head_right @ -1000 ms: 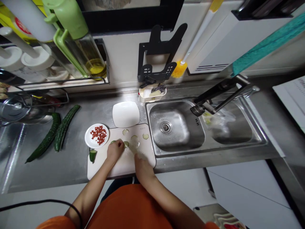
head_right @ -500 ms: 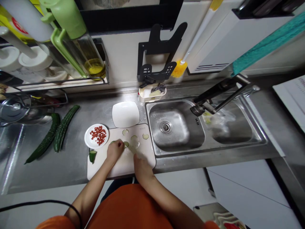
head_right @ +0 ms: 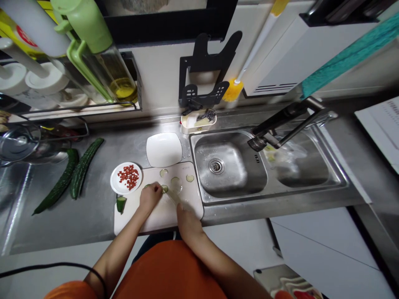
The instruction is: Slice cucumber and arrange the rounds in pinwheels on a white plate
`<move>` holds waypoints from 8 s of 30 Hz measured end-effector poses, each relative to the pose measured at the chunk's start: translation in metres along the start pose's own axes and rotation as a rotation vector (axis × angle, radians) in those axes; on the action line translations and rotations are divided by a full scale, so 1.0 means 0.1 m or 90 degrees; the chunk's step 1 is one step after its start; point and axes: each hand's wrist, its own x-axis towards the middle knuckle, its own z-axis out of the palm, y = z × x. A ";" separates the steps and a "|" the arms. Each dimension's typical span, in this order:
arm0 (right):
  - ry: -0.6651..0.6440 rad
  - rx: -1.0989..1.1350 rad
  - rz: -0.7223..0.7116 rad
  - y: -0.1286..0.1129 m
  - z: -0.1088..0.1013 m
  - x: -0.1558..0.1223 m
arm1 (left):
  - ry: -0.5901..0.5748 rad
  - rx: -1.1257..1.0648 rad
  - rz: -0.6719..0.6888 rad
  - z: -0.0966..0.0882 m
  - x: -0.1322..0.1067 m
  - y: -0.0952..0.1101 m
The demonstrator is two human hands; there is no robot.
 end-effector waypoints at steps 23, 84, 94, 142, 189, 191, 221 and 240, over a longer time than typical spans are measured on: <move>-0.054 0.030 0.014 0.21 0.08 -0.11 | 0.041 -0.129 0.052 -0.14 -0.08 -0.12; 0.508 -0.115 0.020 0.27 0.67 0.88 | 0.192 0.039 -0.009 -0.10 -0.24 -0.51; 0.488 -0.152 0.027 0.26 0.61 0.86 | 0.185 0.062 -0.007 -0.11 -0.20 -0.51; 0.420 0.166 -0.086 0.40 -0.70 1.34 | 0.147 -0.200 0.001 -0.34 0.19 -0.04; 0.393 -0.032 -0.007 0.49 0.13 0.90 | 0.269 -0.162 0.029 0.02 -0.36 -0.64; 0.387 -0.033 -0.005 0.49 0.13 0.89 | 0.291 -0.113 0.055 0.02 -0.31 -0.67; 0.500 0.168 -0.253 0.33 0.05 0.87 | 0.213 -0.270 0.174 -0.27 -0.32 -0.68; 0.327 0.365 -0.473 -0.03 -0.19 0.76 | -0.198 -0.790 -0.073 -0.32 -0.28 -0.15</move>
